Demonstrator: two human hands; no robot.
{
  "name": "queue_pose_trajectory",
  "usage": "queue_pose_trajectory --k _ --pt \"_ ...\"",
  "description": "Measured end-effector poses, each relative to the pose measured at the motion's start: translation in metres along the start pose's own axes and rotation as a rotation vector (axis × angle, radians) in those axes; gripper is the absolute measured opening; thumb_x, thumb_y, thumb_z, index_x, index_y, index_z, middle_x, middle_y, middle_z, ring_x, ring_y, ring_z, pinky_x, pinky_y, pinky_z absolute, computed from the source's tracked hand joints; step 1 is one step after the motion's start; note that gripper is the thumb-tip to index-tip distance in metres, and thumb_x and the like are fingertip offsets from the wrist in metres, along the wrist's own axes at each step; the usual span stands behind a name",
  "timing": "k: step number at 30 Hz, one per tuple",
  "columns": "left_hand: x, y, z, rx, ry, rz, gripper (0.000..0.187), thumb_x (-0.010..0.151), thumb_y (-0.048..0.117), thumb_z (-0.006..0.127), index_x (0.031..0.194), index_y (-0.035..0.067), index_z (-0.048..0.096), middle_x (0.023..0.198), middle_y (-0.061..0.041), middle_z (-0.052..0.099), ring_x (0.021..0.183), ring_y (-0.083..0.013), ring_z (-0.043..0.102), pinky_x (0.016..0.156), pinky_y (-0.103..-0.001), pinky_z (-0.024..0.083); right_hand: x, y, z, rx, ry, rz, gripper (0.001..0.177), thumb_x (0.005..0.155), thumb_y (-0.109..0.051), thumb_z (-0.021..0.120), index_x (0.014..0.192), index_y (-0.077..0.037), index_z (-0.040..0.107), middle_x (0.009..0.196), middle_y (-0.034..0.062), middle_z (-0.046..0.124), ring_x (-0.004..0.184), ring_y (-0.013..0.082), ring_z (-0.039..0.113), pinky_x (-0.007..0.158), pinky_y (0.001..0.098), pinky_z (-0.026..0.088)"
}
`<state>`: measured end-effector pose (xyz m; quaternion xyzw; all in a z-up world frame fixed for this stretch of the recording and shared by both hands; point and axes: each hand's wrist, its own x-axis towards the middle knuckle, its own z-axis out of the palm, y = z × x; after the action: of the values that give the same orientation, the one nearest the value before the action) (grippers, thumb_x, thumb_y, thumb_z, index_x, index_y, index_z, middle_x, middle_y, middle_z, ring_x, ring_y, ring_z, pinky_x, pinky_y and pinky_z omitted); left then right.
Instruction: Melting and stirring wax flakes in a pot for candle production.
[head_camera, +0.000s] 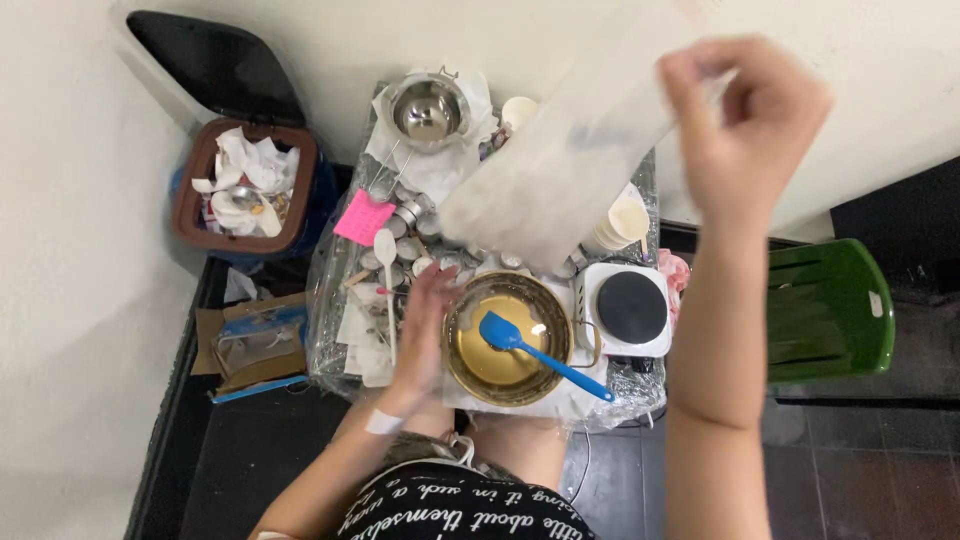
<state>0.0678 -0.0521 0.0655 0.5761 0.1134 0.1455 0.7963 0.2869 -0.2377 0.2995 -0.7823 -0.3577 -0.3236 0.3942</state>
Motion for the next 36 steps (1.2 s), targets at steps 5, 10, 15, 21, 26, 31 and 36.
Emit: queue_pose_trajectory --k 5,10,15,21,26,31,36 --pt "-0.011 -0.057 -0.009 -0.408 -0.002 -0.076 0.063 0.105 0.047 0.036 0.153 0.007 0.032 0.154 -0.011 0.048 0.138 -0.0229 0.052 0.117 -0.041 0.039 -0.062 -0.061 0.01 -0.005 -0.088 -0.085 0.019 0.1 -0.024 0.085 0.088 -0.011 0.08 0.085 -0.0009 0.074 0.073 0.0116 0.049 0.066 0.0267 0.036" --pt "-0.019 -0.067 -0.039 -0.499 0.099 -0.281 0.063 0.107 0.043 0.038 0.148 -0.005 0.041 0.147 -0.022 0.056 0.132 -0.0305 0.058 0.114 -0.043 0.045 -0.1 -0.079 -0.004 0.275 -0.255 0.142 0.02 0.102 -0.02 0.073 0.09 -0.004 0.075 0.085 0.0038 0.069 0.082 0.0141 0.06 0.08 0.0275 0.048" --pt "-0.004 -0.046 -0.06 -0.491 0.166 -0.244 0.065 0.103 0.047 0.042 0.146 -0.002 0.041 0.142 -0.019 0.059 0.126 -0.0287 0.062 0.105 -0.043 0.053 -0.085 -0.07 -0.018 0.759 -1.004 0.586 0.037 0.104 -0.011 0.04 0.133 -0.001 0.061 0.114 0.0078 0.077 0.102 0.0165 0.07 0.088 0.0347 0.058" --pt "0.008 -0.04 -0.074 -0.27 0.187 -0.162 0.064 0.1 0.038 0.058 0.145 -0.005 0.041 0.139 -0.023 0.06 0.124 -0.0289 0.065 0.101 -0.041 0.057 -0.101 -0.044 -0.005 0.689 -1.231 0.436 0.041 0.105 -0.015 0.051 0.144 -0.003 0.053 0.131 0.0091 0.072 0.125 0.0187 0.064 0.106 0.0343 0.052" --pt "0.014 -0.045 -0.063 -0.212 0.125 -0.199 0.059 0.097 0.034 0.063 0.14 -0.004 0.047 0.129 -0.018 0.066 0.114 -0.0259 0.069 0.094 -0.038 0.06 -0.132 -0.059 0.042 0.541 -1.266 0.225 0.064 0.092 -0.02 0.067 0.151 -0.013 0.045 0.155 0.0132 0.049 0.137 0.0269 0.053 0.11 0.0418 0.045" --pt "0.012 -0.045 -0.054 -0.296 0.108 -0.182 0.055 0.099 0.031 0.064 0.139 -0.004 0.049 0.125 -0.015 0.067 0.108 -0.0214 0.069 0.088 -0.034 0.06 -0.151 -0.089 0.067 0.19 -1.135 -0.008 0.076 0.085 -0.024 0.076 0.154 -0.021 0.043 0.159 0.0211 0.04 0.146 0.0389 0.038 0.113 0.0535 0.036" --pt "0.014 -0.035 -0.047 -0.332 0.123 -0.286 0.05 0.099 0.031 0.062 0.134 -0.004 0.052 0.121 -0.015 0.069 0.102 -0.0209 0.071 0.083 -0.034 0.061 -0.173 -0.062 0.085 0.15 -1.144 0.092 0.08 0.073 -0.026 0.08 0.147 -0.021 0.049 0.15 0.0212 0.045 0.133 0.0398 0.05 0.104 0.0469 0.047"
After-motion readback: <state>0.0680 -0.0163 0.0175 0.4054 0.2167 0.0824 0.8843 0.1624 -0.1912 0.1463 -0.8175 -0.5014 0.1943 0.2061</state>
